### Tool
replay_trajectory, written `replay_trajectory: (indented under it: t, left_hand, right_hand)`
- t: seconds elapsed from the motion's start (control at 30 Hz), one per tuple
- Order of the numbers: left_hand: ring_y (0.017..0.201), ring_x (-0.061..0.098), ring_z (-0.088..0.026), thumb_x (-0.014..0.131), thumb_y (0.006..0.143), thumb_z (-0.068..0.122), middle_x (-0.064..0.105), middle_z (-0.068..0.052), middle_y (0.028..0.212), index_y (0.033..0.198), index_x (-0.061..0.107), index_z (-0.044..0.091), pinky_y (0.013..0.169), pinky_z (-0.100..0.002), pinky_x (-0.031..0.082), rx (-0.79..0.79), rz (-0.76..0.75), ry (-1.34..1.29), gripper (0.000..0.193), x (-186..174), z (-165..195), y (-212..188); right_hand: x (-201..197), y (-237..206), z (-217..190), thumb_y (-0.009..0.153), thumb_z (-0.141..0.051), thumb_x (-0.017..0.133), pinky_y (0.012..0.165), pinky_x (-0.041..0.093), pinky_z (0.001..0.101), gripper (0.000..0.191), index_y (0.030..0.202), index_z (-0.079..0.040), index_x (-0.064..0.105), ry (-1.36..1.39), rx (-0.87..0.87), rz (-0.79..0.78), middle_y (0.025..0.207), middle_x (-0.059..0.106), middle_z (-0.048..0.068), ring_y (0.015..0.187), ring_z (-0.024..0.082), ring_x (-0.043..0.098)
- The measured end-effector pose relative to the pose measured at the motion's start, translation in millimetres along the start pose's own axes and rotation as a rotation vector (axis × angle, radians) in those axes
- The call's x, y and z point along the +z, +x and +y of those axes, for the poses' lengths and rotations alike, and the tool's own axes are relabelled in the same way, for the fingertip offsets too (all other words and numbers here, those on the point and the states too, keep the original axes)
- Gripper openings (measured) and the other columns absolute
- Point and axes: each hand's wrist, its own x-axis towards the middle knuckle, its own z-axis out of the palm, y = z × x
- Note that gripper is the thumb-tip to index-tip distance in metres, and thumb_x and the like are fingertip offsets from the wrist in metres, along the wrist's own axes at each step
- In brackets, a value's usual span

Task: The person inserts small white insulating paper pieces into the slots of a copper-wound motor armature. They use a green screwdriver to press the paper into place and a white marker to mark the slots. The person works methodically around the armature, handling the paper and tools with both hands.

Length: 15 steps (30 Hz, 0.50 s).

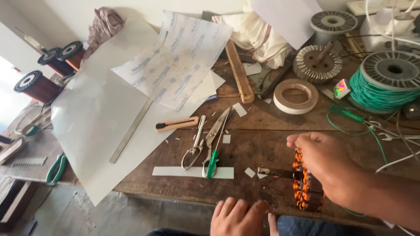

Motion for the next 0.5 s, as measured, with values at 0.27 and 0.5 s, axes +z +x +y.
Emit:
replay_trajectory:
  t: [0.27,0.5]
  left_hand:
    - [0.086,0.081,-0.015,0.062,0.091,0.002,0.079,-0.006,0.091,0.109,0.061,0.005,0.076,-0.03,0.062,-0.341,0.16,-0.978,0.018,-38,58,39]
    - [0.089,0.076,-0.024,0.067,0.092,-0.002,0.073,-0.013,0.104,0.101,0.072,0.002,0.074,-0.03,0.061,-0.192,0.175,-0.862,0.011,-41,69,52]
  right_hand:
    - [-4,3,8,0.094,-0.016,0.059,0.066,0.047,0.0225,0.019,0.098,-0.003,0.074,0.013,-0.159,-0.023,0.088,0.074,-0.003,0.073,0.003,0.062]
    - [-2,-8,0,0.095,-0.015,0.059,0.055,0.037,0.0288,0.02,0.1,-0.006,0.075,0.0,-0.078,0.005,0.082,0.068,-0.001,0.06,0.008,0.047]
